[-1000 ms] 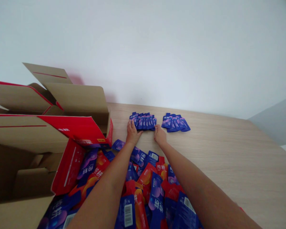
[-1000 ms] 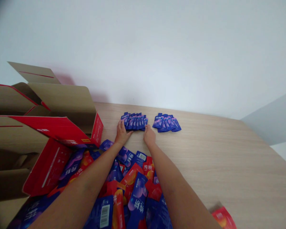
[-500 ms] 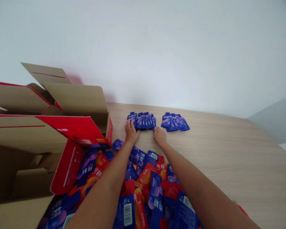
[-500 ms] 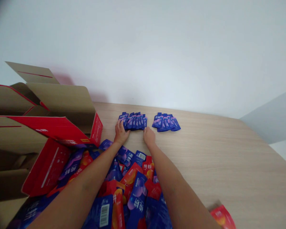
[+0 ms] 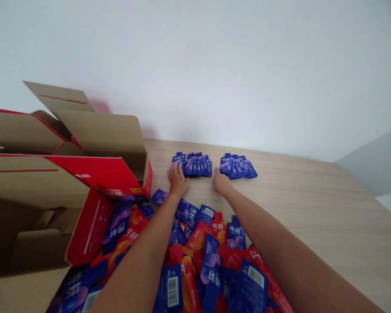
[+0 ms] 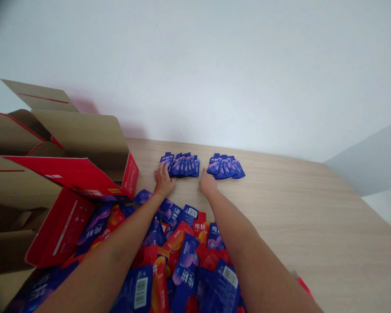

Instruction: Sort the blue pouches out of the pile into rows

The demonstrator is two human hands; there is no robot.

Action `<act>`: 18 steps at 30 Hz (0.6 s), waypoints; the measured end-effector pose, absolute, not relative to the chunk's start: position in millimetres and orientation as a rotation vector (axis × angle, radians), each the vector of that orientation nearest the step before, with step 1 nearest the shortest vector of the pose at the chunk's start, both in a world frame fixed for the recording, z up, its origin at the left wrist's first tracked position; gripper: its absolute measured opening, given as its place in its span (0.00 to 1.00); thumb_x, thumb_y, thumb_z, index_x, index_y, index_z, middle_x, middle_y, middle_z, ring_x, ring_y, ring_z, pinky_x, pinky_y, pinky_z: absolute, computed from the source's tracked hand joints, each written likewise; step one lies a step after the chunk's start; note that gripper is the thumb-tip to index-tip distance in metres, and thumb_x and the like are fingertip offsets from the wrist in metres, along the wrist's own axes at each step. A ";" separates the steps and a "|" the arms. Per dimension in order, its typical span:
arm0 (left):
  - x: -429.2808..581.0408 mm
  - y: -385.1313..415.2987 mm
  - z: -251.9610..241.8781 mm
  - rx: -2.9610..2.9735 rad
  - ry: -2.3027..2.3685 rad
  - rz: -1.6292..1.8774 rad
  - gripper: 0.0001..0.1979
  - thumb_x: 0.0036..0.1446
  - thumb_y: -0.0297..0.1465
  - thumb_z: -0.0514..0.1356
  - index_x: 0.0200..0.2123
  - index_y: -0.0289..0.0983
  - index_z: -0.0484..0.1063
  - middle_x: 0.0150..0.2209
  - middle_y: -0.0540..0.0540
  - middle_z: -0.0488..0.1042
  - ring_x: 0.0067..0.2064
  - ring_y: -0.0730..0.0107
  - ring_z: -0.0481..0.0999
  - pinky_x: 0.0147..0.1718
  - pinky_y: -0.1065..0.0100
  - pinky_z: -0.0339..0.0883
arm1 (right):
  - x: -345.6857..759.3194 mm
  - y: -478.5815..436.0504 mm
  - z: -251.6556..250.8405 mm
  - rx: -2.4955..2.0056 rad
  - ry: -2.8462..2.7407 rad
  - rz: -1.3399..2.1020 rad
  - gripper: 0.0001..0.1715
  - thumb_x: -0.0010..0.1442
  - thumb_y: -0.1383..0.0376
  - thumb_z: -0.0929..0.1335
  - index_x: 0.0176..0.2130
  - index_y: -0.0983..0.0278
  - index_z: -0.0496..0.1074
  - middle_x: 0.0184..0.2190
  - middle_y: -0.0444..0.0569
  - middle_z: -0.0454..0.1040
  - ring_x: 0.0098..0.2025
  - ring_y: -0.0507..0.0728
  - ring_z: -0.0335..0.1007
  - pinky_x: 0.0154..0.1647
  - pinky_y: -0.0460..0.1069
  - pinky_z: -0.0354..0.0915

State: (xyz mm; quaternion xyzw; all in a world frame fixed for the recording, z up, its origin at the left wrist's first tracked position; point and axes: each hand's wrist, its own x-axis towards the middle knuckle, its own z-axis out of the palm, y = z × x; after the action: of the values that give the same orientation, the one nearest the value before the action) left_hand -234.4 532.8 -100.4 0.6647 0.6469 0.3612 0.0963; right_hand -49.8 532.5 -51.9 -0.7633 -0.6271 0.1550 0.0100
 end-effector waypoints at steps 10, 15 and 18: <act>-235.1 533.1 -99.2 1.962 1.939 1.036 0.36 0.43 0.23 0.56 0.59 0.29 0.55 0.63 0.30 0.55 0.65 0.46 0.51 0.63 0.46 0.40 | -40.3 525.1 -49.4 -2.502 -1.957 0.488 0.33 0.63 0.74 0.54 0.65 0.78 0.43 0.49 0.72 0.71 0.51 0.63 0.71 0.49 0.54 0.64; -235.3 533.5 -101.8 2.008 1.975 1.005 0.36 0.44 0.23 0.55 0.60 0.28 0.55 0.63 0.30 0.55 0.65 0.48 0.51 0.63 0.48 0.41 | -37.5 519.7 -50.3 -2.490 -2.000 0.473 0.33 0.62 0.74 0.53 0.65 0.78 0.43 0.48 0.70 0.72 0.51 0.64 0.71 0.47 0.55 0.65; -235.6 533.9 -102.7 2.012 1.980 1.000 0.36 0.44 0.23 0.55 0.60 0.28 0.55 0.63 0.30 0.55 0.65 0.48 0.52 0.63 0.48 0.41 | -36.2 515.6 -52.1 -2.434 -2.067 0.443 0.35 0.61 0.75 0.54 0.66 0.73 0.41 0.49 0.67 0.72 0.50 0.63 0.72 0.47 0.54 0.64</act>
State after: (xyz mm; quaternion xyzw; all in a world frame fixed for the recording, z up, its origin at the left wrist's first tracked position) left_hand -235.6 533.9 -102.7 0.6699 0.6594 0.3331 0.0734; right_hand -36.2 515.6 -52.1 -0.7544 -0.6405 0.1374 -0.0410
